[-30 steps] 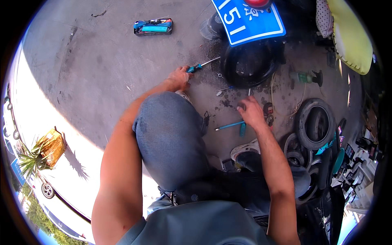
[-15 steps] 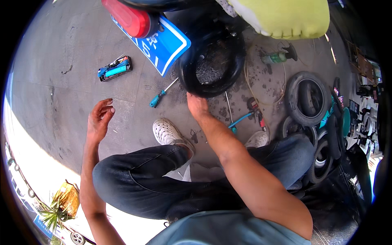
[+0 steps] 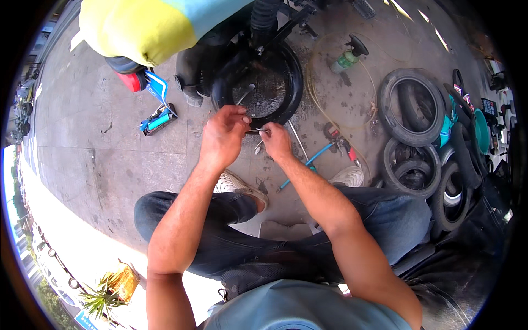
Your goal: The person is repairing a motorcycle tire while sitting on the ground. They use a spray bottle to apply liquid to the tire and a screwdriver to pry the tire bead away from the rim.
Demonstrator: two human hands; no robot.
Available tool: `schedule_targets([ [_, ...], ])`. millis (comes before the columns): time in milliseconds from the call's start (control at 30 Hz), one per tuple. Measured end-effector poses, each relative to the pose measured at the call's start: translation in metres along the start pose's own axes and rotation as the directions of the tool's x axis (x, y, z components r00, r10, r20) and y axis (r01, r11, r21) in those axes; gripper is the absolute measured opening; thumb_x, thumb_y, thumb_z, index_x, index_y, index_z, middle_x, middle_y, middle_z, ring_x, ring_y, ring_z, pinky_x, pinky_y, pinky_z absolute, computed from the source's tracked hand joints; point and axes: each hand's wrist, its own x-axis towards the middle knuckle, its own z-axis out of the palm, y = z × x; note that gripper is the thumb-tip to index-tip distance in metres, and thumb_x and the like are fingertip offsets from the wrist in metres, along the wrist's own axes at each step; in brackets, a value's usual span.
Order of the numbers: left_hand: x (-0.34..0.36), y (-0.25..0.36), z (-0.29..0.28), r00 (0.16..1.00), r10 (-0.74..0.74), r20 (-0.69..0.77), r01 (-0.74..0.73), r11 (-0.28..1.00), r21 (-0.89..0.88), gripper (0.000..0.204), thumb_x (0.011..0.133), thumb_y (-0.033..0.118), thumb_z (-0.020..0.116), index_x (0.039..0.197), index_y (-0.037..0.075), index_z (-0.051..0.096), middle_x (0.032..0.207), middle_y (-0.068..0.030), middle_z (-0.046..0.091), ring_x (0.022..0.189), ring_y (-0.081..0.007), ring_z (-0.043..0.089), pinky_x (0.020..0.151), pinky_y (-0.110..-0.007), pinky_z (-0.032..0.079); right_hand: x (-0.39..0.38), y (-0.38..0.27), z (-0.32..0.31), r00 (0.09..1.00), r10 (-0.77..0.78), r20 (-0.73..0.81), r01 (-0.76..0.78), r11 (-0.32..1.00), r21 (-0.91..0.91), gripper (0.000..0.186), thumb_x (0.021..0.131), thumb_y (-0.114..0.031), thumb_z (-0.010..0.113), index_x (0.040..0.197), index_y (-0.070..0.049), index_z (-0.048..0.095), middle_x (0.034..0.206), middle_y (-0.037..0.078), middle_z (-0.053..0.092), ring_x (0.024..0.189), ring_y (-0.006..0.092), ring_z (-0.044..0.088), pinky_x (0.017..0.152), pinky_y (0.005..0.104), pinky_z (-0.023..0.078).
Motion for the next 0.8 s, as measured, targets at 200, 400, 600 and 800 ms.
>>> schedule_targets([
  [200,0.056,-0.079,0.025,0.954,-0.297,0.036,0.282,0.933,0.223,0.044,0.095,0.005,0.06,0.138,-0.001,0.055,0.105,-0.0129,0.075,0.084,-0.0211,0.073,0.072,-0.034,0.06,0.037,-0.011,-0.022,0.983,-0.066,-0.173,0.071,0.997,0.021,0.019,0.088,-0.018,0.075,0.098,-0.004,0.07,0.092,0.015,0.071,0.084,0.0351,0.07,0.075,0.0461,0.055],
  [400,0.082,-0.101,0.053,0.901,-0.411,0.141,0.407,0.911,0.059,0.065,0.098,0.01,0.061,0.156,0.0,0.034,0.114,-0.0114,0.073,0.093,-0.0214,0.073,0.076,-0.038,0.062,0.041,-0.031,-0.016,0.995,-0.098,-0.007,0.097,0.993,-0.073,0.018,0.088,-0.017,0.071,0.1,-0.005,0.067,0.093,0.019,0.074,0.089,0.0411,0.071,0.078,0.0526,0.055],
  [600,0.089,-0.124,0.054,0.892,-0.397,0.217,0.394,0.917,0.055,0.056,0.1,0.014,0.055,0.154,0.005,0.04,0.115,-0.0069,0.073,0.092,-0.0193,0.073,0.079,-0.035,0.061,0.049,-0.021,-0.011,0.988,-0.14,0.061,0.145,0.986,-0.08,0.019,0.085,-0.013,0.07,0.1,-0.003,0.062,0.089,0.02,0.071,0.087,0.0414,0.069,0.075,0.0531,0.054],
  [800,0.082,-0.119,0.052,0.884,-0.413,0.219,0.406,0.911,0.078,0.05,0.102,0.014,0.051,0.151,0.008,0.045,0.118,-0.0047,0.073,0.095,-0.0188,0.072,0.082,-0.037,0.059,0.05,-0.015,-0.005,0.984,-0.169,0.059,0.17,0.985,-0.015,0.02,0.084,-0.013,0.069,0.1,-0.003,0.06,0.091,0.02,0.07,0.088,0.0423,0.068,0.076,0.0539,0.054],
])
